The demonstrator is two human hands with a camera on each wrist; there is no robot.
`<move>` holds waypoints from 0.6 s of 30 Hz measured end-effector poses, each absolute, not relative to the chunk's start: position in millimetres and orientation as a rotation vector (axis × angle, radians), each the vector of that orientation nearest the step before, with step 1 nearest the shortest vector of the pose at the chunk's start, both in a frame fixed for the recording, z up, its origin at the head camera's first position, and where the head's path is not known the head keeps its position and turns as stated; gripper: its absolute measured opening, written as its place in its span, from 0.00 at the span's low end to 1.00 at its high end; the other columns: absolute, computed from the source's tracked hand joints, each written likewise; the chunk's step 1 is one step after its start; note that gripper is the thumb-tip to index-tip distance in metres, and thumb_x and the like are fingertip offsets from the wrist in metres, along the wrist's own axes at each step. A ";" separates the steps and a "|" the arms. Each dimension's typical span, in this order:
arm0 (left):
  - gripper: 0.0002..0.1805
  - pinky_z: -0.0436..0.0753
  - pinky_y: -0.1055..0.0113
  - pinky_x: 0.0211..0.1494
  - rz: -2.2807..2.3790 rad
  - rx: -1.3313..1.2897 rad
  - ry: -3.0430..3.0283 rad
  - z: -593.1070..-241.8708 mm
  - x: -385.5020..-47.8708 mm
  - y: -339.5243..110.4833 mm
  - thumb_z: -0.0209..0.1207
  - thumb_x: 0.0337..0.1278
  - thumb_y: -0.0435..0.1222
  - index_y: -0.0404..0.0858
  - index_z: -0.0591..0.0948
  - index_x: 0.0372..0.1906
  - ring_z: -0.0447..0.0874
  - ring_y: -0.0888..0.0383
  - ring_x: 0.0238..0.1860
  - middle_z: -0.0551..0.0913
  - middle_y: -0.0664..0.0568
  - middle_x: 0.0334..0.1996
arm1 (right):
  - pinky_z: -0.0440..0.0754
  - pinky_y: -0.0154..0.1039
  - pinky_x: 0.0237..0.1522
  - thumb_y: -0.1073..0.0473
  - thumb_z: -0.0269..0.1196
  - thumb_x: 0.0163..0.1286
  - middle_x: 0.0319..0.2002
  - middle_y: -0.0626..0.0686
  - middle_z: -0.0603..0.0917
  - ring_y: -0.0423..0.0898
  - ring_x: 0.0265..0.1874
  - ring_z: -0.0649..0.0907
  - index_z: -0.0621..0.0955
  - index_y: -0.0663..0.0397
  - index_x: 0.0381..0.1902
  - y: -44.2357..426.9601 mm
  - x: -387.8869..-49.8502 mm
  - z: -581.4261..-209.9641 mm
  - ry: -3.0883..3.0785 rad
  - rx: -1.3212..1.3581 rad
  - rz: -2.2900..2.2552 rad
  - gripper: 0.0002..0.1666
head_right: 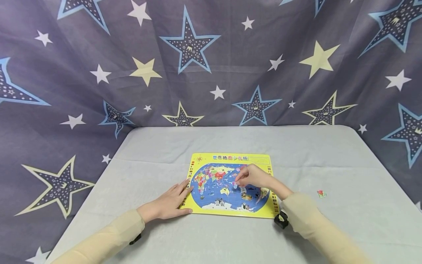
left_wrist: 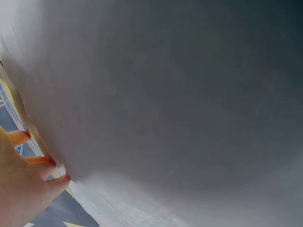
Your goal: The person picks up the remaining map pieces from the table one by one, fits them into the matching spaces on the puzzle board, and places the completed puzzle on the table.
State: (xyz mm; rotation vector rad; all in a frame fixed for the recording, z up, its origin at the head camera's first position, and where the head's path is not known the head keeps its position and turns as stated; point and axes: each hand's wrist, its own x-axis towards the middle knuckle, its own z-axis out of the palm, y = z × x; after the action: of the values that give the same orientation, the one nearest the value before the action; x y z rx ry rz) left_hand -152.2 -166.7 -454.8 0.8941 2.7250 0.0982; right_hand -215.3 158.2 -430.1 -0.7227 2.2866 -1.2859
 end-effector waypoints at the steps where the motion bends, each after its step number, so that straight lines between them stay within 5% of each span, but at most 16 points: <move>1: 0.44 0.49 0.55 0.67 0.097 0.894 2.725 -454.7 -152.2 -166.7 0.39 0.55 0.63 0.36 0.52 0.68 0.40 0.51 0.68 0.42 0.40 0.68 | 0.81 0.41 0.30 0.66 0.61 0.58 0.27 0.57 0.83 0.51 0.26 0.82 0.82 0.66 0.31 156.2 -215.6 -430.2 2.281 -0.737 -1.290 0.07; 18: 0.45 0.49 0.54 0.67 0.087 0.889 2.732 -457.8 -153.6 -167.2 0.39 0.54 0.64 0.36 0.52 0.67 0.41 0.51 0.68 0.42 0.41 0.68 | 0.81 0.40 0.31 0.66 0.59 0.59 0.28 0.56 0.84 0.49 0.27 0.82 0.82 0.64 0.31 117.0 -214.9 -430.8 2.271 -0.775 -1.275 0.06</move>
State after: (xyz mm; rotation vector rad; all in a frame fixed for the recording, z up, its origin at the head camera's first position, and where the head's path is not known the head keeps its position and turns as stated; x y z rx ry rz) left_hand -153.6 -167.2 -457.8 0.8889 2.7321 0.0868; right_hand -214.9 117.0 -430.8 -0.7755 2.2707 -1.2753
